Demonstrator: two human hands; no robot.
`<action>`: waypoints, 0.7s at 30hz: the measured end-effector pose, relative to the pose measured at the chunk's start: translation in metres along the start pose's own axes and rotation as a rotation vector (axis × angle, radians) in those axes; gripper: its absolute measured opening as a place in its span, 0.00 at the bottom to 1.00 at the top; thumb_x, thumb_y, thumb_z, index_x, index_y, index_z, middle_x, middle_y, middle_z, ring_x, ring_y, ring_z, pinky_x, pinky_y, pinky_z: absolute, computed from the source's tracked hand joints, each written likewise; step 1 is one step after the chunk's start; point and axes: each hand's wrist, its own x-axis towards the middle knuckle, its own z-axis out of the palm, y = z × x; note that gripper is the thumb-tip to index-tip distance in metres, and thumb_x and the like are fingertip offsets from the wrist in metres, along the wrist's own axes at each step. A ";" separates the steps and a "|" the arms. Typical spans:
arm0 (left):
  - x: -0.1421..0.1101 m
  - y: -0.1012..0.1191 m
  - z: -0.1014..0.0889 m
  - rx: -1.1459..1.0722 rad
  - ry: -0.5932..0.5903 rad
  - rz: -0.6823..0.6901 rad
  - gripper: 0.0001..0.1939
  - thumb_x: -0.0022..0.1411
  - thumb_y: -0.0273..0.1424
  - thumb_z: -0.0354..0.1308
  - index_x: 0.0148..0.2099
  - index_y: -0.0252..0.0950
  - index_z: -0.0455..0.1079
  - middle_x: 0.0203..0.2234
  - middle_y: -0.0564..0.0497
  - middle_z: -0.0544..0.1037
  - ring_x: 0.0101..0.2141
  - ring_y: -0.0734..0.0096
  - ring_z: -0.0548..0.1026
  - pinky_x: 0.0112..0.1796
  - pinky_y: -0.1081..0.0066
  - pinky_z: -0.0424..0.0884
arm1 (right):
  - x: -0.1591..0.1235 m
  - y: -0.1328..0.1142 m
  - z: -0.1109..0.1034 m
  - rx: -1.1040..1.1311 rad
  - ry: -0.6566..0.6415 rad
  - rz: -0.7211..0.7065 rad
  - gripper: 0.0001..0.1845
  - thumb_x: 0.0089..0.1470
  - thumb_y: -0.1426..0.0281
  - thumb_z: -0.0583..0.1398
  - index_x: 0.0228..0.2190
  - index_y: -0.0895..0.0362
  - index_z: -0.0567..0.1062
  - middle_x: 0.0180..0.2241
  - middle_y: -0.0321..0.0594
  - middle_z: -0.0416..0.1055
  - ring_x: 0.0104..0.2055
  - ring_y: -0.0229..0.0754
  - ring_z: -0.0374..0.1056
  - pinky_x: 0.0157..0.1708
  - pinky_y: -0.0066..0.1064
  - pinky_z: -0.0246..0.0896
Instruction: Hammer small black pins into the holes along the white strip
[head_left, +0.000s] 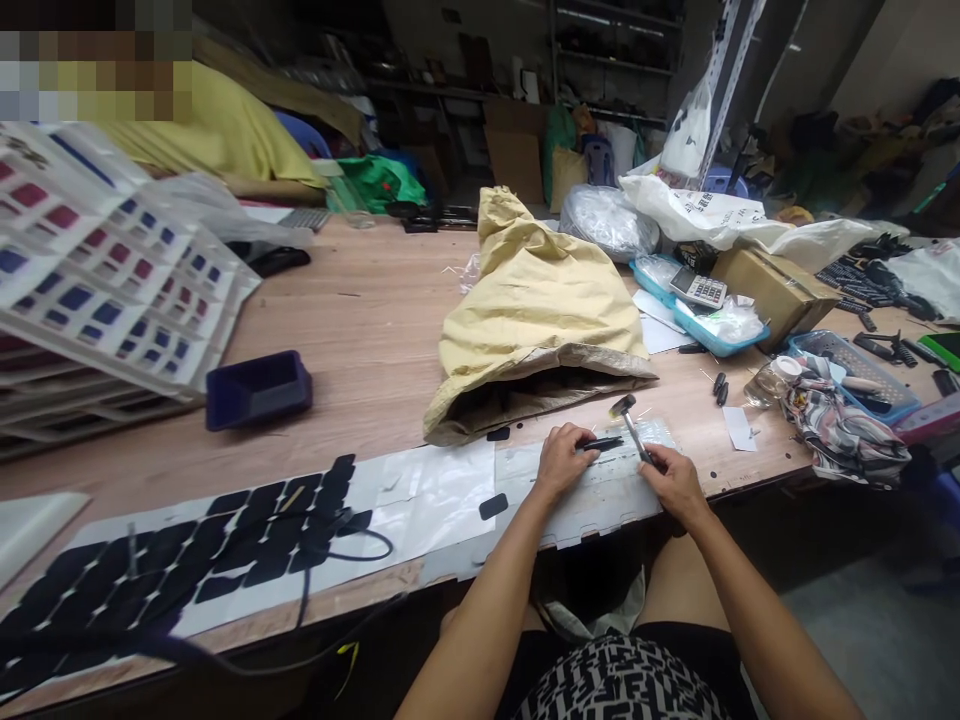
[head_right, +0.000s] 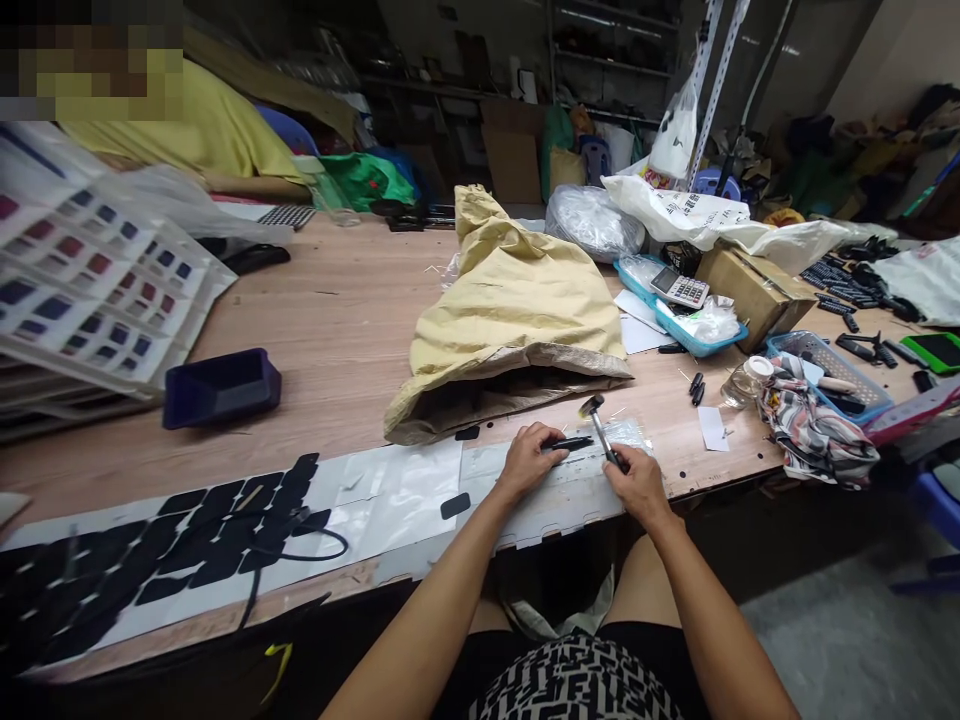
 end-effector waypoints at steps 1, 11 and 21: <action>0.000 -0.001 0.000 -0.002 0.000 0.000 0.07 0.54 0.28 0.64 0.38 0.41 0.75 0.36 0.51 0.77 0.42 0.61 0.70 0.45 0.63 0.66 | 0.007 0.005 -0.001 0.019 0.019 0.011 0.19 0.49 0.63 0.62 0.42 0.56 0.80 0.36 0.40 0.78 0.38 0.46 0.72 0.42 0.35 0.67; -0.052 0.022 -0.015 -0.127 0.073 0.252 0.06 0.63 0.33 0.58 0.42 0.39 0.72 0.34 0.49 0.75 0.38 0.64 0.71 0.42 0.65 0.67 | 0.022 0.024 0.001 0.099 0.061 0.016 0.21 0.51 0.61 0.60 0.44 0.58 0.79 0.32 0.38 0.79 0.33 0.42 0.73 0.36 0.29 0.67; -0.190 0.019 0.024 -0.019 -0.276 0.074 0.11 0.66 0.35 0.54 0.47 0.39 0.73 0.28 0.52 0.77 0.26 0.72 0.74 0.30 0.73 0.69 | 0.021 0.024 0.003 0.021 0.081 0.003 0.20 0.50 0.61 0.61 0.43 0.57 0.80 0.31 0.37 0.78 0.32 0.42 0.72 0.36 0.30 0.67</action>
